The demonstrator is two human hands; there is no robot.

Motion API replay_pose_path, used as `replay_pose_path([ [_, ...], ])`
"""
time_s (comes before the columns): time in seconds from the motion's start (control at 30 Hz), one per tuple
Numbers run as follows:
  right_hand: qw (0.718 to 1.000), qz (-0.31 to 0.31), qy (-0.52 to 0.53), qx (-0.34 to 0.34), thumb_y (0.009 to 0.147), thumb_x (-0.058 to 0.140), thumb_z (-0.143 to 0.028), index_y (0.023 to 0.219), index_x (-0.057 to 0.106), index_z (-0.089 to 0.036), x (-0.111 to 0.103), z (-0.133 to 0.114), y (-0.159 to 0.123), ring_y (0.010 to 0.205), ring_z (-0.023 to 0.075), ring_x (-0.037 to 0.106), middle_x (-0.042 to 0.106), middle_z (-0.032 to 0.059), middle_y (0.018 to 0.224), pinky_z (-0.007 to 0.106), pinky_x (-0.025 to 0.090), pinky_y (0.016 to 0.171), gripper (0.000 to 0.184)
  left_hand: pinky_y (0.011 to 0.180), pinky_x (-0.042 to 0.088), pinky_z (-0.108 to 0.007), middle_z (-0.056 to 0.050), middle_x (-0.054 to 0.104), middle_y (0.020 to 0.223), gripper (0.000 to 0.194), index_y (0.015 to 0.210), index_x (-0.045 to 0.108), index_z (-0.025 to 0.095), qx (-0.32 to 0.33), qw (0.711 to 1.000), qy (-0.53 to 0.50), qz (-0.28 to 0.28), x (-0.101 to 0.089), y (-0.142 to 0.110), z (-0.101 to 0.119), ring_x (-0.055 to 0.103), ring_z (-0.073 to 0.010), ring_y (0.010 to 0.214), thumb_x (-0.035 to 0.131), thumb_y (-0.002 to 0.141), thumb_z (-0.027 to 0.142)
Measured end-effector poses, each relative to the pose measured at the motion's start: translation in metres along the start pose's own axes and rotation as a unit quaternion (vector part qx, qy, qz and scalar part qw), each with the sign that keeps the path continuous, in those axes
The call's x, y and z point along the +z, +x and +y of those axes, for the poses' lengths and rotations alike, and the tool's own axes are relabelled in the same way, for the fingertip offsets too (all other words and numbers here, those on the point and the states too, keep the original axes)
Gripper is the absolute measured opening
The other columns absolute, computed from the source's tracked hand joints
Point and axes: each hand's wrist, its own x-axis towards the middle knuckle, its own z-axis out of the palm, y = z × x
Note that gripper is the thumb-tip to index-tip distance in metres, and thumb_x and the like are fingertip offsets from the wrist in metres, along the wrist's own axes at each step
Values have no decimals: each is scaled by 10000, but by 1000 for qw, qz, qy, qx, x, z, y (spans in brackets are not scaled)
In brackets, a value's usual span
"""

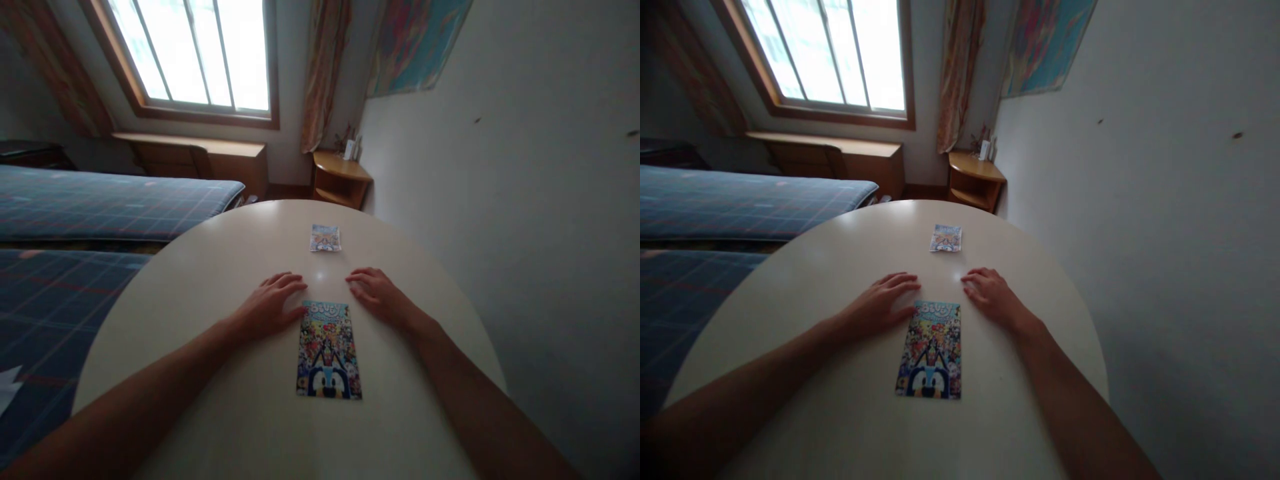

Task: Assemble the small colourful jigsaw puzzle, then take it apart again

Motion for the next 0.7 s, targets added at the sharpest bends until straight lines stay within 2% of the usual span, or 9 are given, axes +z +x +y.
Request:
replay_pose_path([
  [0.17, 999, 20, -21, 25, 917, 525, -369, 1154, 666, -213, 9, -3, 3, 1183, 262, 519, 609, 114, 1251, 462, 380, 1043, 316, 1149, 286, -511, -47, 380, 1536, 675, 1415, 450, 292, 29, 998, 14, -51, 1, -1, 2, 280, -322, 1430, 543, 853, 655],
  [0.3, 998, 46, -28, 44, 900, 546, -368, 1113, 679, -225, 14, -2, 6, 1167, 248, 535, 628, 96, 1227, 442, 379, 1044, 289, 1158, 266, -507, -42, 362, 1546, 675, 1402, 464, 294, 27, 998, 25, -57, 1, -1, 4, 272, -326, 1434, 508, 854, 685],
  [0.53, 996, 55, -9, 63, 904, 522, -300, 1122, 678, -178, 21, -3, 6, 1166, 233, 555, 642, 115, 1229, 407, 385, 1059, 294, 1188, 215, -437, -69, 313, 1572, 671, 1499, 304, 213, -6, 997, 23, -74, 2, 4, 4, 227, -266, 1460, 363, 952, 597],
  [0.7, 997, 61, 10, 43, 902, 528, -294, 1107, 684, -177, 19, -8, -2, 1196, 237, 551, 635, 123, 1256, 430, 381, 1075, 283, 1190, 224, -425, -106, 355, 1547, 612, 1491, 312, 149, -73, 997, 26, -30, 11, 8, -3, 238, -245, 1461, 344, 980, 486],
])
